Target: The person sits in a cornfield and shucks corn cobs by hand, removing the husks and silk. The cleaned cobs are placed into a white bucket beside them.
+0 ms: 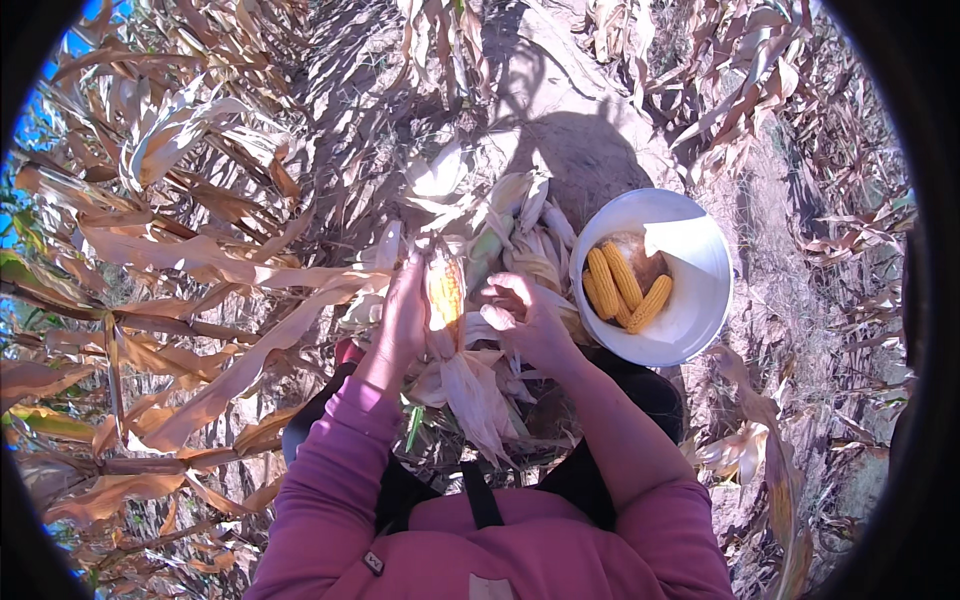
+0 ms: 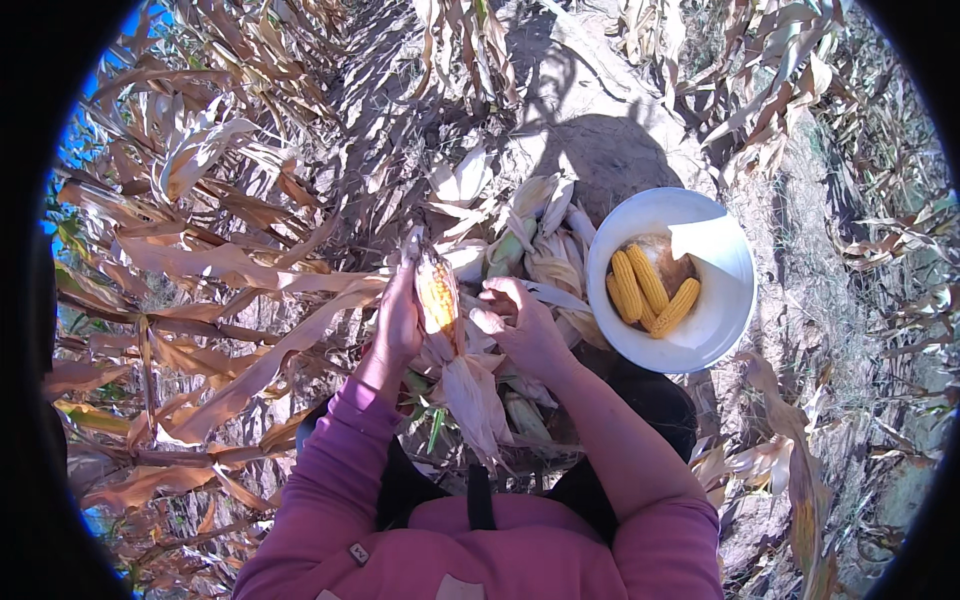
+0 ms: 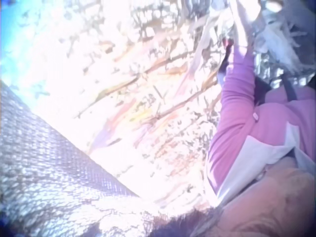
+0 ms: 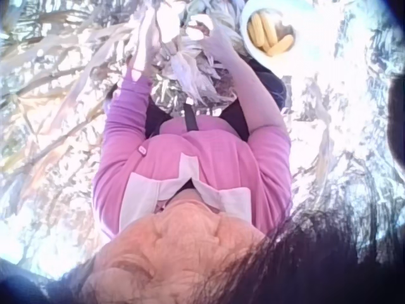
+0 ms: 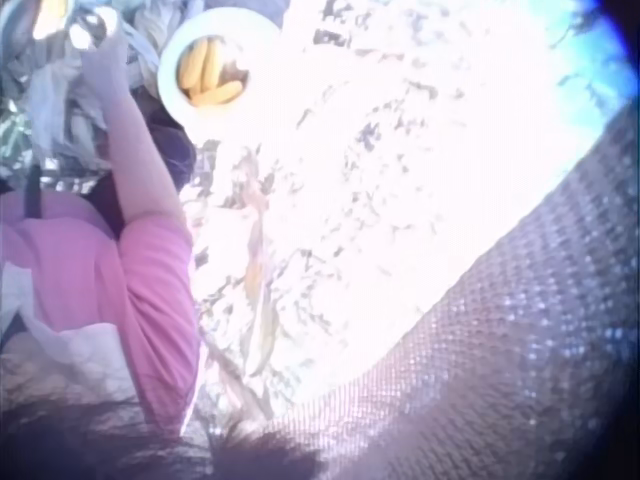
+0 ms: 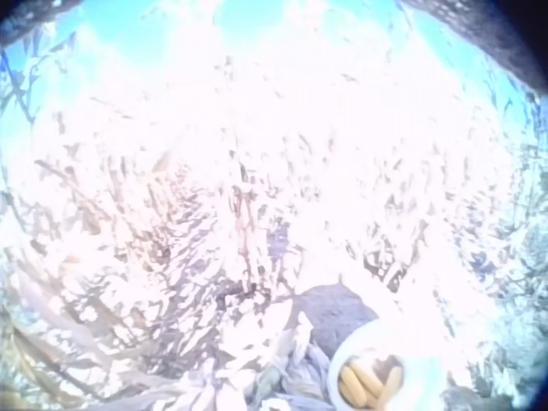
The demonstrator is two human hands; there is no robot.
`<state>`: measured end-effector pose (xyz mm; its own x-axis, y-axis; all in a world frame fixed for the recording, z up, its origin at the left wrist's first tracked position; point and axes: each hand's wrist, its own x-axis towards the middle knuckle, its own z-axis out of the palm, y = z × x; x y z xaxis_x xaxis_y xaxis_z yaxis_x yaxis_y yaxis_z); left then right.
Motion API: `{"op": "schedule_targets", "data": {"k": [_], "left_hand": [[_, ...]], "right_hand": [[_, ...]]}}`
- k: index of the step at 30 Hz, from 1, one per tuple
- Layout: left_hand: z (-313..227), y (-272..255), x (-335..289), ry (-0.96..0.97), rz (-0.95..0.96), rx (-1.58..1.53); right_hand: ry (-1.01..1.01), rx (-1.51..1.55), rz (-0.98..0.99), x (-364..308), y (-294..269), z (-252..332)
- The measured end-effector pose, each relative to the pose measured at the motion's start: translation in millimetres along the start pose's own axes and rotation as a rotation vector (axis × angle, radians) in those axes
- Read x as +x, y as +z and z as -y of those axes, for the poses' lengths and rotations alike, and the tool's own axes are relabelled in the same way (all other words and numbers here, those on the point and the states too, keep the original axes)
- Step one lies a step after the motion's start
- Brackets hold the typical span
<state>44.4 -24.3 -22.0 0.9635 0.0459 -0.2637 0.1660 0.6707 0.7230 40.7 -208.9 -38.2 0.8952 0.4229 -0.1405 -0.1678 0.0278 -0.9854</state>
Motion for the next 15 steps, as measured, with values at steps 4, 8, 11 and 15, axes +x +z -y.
{"op": "schedule_targets", "data": {"k": [4,8,11,15], "left_hand": [[3,-1,-1,-0.039,0.153,-0.028],[7,11,-14,0.043,0.106,0.014],[17,16,-13,0.121,-0.045,0.148],[23,-4,-6,0.151,0.072,-0.072]], "right_hand": [[-0.151,-0.240,0.075,2,12,-29],[0.095,-0.031,0.284,0,23,-8],[0.046,0.077,0.200,-2,31,-5],[0.193,0.560,0.222,0,48,-38]]}}
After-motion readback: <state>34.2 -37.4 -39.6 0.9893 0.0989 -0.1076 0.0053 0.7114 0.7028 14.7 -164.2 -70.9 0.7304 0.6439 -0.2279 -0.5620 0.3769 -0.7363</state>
